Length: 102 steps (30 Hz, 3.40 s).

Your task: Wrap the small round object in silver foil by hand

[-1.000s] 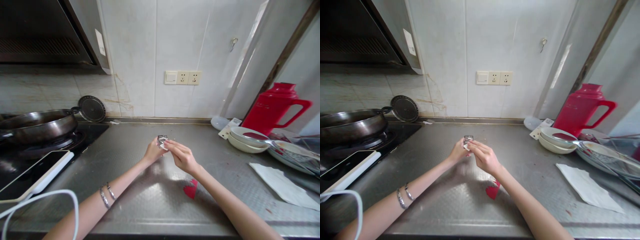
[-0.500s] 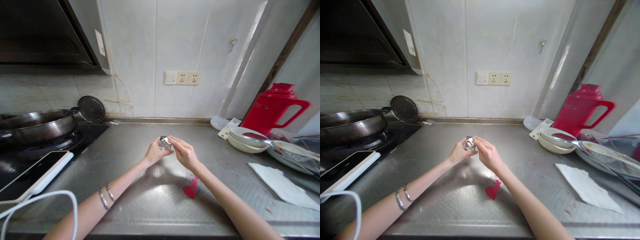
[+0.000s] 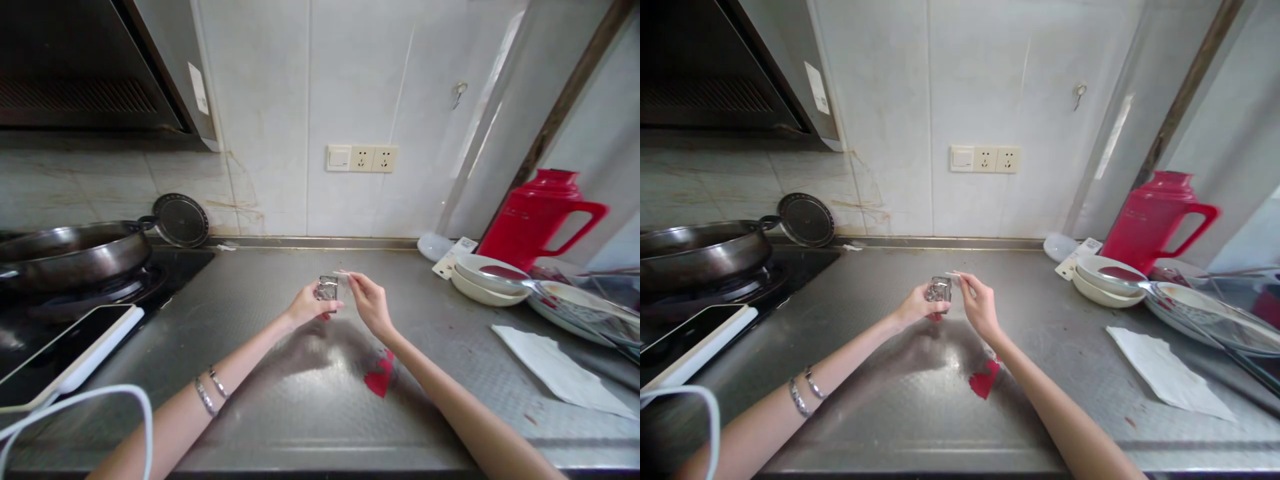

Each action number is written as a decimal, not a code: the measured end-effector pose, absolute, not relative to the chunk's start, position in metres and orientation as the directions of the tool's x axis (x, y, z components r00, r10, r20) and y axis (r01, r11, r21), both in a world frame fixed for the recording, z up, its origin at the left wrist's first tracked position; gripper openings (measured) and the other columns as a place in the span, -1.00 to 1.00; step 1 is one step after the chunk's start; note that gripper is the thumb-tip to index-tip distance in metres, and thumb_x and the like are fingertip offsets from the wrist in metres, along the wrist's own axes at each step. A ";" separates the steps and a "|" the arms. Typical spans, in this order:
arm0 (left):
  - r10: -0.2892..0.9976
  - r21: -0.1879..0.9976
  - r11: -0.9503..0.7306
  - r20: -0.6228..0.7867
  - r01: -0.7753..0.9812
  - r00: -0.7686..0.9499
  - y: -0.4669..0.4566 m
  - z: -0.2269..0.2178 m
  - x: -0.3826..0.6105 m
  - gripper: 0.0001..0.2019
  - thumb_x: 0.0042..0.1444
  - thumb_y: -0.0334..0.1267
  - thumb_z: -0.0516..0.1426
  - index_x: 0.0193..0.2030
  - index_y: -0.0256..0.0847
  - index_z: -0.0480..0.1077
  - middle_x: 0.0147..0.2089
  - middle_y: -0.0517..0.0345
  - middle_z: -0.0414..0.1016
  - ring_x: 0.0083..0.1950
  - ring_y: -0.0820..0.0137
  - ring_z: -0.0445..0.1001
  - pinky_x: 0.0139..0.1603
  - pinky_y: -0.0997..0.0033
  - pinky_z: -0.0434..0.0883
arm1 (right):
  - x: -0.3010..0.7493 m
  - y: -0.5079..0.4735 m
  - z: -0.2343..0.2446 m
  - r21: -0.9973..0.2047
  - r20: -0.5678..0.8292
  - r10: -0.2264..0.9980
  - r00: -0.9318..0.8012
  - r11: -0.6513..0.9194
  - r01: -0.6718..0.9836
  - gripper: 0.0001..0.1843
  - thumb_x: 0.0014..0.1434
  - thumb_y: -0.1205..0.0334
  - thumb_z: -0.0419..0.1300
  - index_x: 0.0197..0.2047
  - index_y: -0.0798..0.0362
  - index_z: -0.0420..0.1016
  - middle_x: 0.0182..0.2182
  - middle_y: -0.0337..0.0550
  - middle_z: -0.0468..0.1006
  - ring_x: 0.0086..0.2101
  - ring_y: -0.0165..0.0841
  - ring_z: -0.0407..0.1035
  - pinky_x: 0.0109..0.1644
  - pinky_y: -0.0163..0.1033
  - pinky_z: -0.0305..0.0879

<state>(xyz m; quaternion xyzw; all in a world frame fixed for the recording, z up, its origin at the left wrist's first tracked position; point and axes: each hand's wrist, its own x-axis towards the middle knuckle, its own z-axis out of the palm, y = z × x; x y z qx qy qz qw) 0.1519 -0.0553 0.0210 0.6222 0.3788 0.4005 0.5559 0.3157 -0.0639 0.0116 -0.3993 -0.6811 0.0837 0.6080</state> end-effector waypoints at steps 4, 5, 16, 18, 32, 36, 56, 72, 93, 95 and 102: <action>0.880 0.998 -0.024 -0.002 0.050 0.476 -0.056 0.023 0.150 -0.54 -0.24 -0.07 0.35 -0.26 -0.31 0.36 -0.48 0.21 0.42 -0.58 0.51 0.41 -0.54 0.46 0.43 | 0.315 -0.065 0.009 -0.671 0.682 0.727 -0.075 0.664 0.331 -0.69 0.27 0.20 0.01 -0.02 0.02 0.49 -0.08 -0.05 0.57 -0.06 -0.24 0.46 0.01 -0.11 0.40; 0.874 0.999 -0.018 -0.010 0.051 0.486 -0.056 0.024 0.149 -0.54 -0.23 -0.06 0.34 -0.25 -0.31 0.37 -0.48 0.20 0.43 -0.58 0.50 0.42 -0.53 0.46 0.43 | 0.315 -0.066 0.010 -0.685 0.666 0.738 -0.112 0.664 0.301 -0.67 0.26 0.24 0.01 0.02 0.01 0.46 -0.02 -0.05 0.54 -0.02 -0.24 0.43 0.04 -0.08 0.38; 0.891 0.999 -0.007 -0.015 0.047 0.454 -0.056 0.027 0.149 -0.50 -0.13 0.00 0.29 -0.09 -0.29 0.44 -0.43 0.15 0.45 -0.56 0.52 0.39 -0.54 0.50 0.43 | 0.309 -0.067 0.000 -0.724 0.589 0.751 -0.298 0.654 0.219 -0.07 -0.10 0.27 0.36 0.30 -0.06 0.03 0.22 0.05 0.19 0.18 -0.13 0.16 0.17 0.03 0.22; 0.897 0.998 0.001 -0.026 0.056 0.441 -0.056 0.025 0.153 -0.47 -0.12 0.02 0.28 -0.06 -0.28 0.43 -0.39 0.12 0.47 -0.54 0.52 0.39 -0.53 0.49 0.44 | 0.308 -0.065 -0.004 -0.760 0.562 0.776 -0.287 0.621 0.190 -0.08 -0.12 0.26 0.37 0.28 -0.07 0.05 0.20 0.03 0.22 0.15 -0.14 0.19 0.14 -0.01 0.27; 0.848 0.897 -0.343 0.167 0.280 0.504 -0.046 0.022 0.135 0.25 -0.48 -0.19 0.44 0.36 -0.22 -0.15 0.05 -0.21 0.40 -0.03 0.11 0.48 -0.04 0.12 0.43 | 0.309 -0.064 0.008 -0.938 0.340 0.934 -0.113 0.345 0.028 -0.40 -0.15 0.15 0.38 -0.02 0.04 0.33 -0.10 -0.10 0.50 -0.16 -0.31 0.43 -0.07 -0.19 0.38; 0.816 0.834 -0.503 0.372 0.226 0.443 -0.047 0.005 0.140 0.27 -0.48 -0.20 0.44 0.37 -0.16 -0.19 0.22 -0.23 0.24 0.26 0.01 0.22 0.23 0.00 0.19 | 0.306 -0.070 0.015 -0.946 0.314 0.940 -0.133 0.322 0.040 -0.44 -0.11 0.12 0.35 -0.03 0.07 0.36 -0.09 -0.08 0.50 -0.15 -0.30 0.43 -0.08 -0.21 0.38; 0.874 0.821 -0.477 0.405 0.316 0.268 -0.080 0.001 0.155 -0.24 -0.26 -0.20 0.36 0.09 -0.18 0.11 -0.11 0.07 0.50 -0.15 0.30 0.50 -0.13 0.33 0.41 | 0.321 -0.054 0.015 -0.981 0.166 0.972 -0.165 0.180 0.072 -0.65 -0.03 -0.03 0.23 -0.29 0.07 0.52 -0.36 -0.15 0.52 -0.34 -0.33 0.38 -0.37 -0.28 0.37; 0.854 0.803 -0.518 0.468 0.294 0.226 -0.084 0.002 0.158 -0.24 -0.26 -0.34 0.33 0.12 -0.13 0.11 -0.02 0.06 0.44 -0.07 0.27 0.47 -0.03 0.26 0.39 | 0.308 -0.088 0.020 -0.594 0.709 0.699 -0.093 0.664 0.454 -0.71 0.26 0.16 0.00 -0.11 0.00 0.51 -0.24 -0.12 0.62 -0.26 -0.29 0.51 -0.19 -0.27 0.38; 0.855 0.819 -0.516 0.474 0.252 0.209 -0.072 -0.008 0.154 -0.22 -0.28 -0.45 0.30 0.13 -0.16 0.10 0.03 0.01 0.37 -0.02 0.27 0.42 0.04 0.25 0.35 | 0.321 -0.077 0.031 -0.683 0.702 0.696 0.150 0.598 0.420 -0.68 0.23 0.04 0.04 -0.23 0.05 0.53 -0.36 -0.12 0.60 -0.34 -0.26 0.48 -0.24 -0.23 0.38; 0.843 0.806 -0.532 0.478 0.258 0.246 -0.076 -0.008 0.156 -0.23 -0.28 -0.47 0.28 0.13 -0.16 0.11 0.05 0.01 0.35 -0.02 0.28 0.41 0.02 0.26 0.36 | 0.320 -0.077 0.032 -0.630 0.726 0.685 0.065 0.624 0.462 -0.70 0.23 0.08 0.04 -0.20 0.04 0.53 -0.32 -0.10 0.61 -0.31 -0.25 0.48 -0.21 -0.22 0.38; 0.827 0.788 -0.555 0.488 0.267 0.278 -0.078 -0.013 0.161 -0.33 -0.24 -0.47 0.23 0.08 -0.20 0.15 -0.07 0.05 0.38 -0.10 0.30 0.41 -0.09 0.30 0.37 | 0.306 -0.089 0.027 -0.454 0.733 0.626 -0.265 0.740 0.496 -0.69 0.28 0.25 -0.04 -0.04 -0.05 0.48 -0.17 -0.12 0.60 -0.19 -0.29 0.50 -0.12 -0.23 0.40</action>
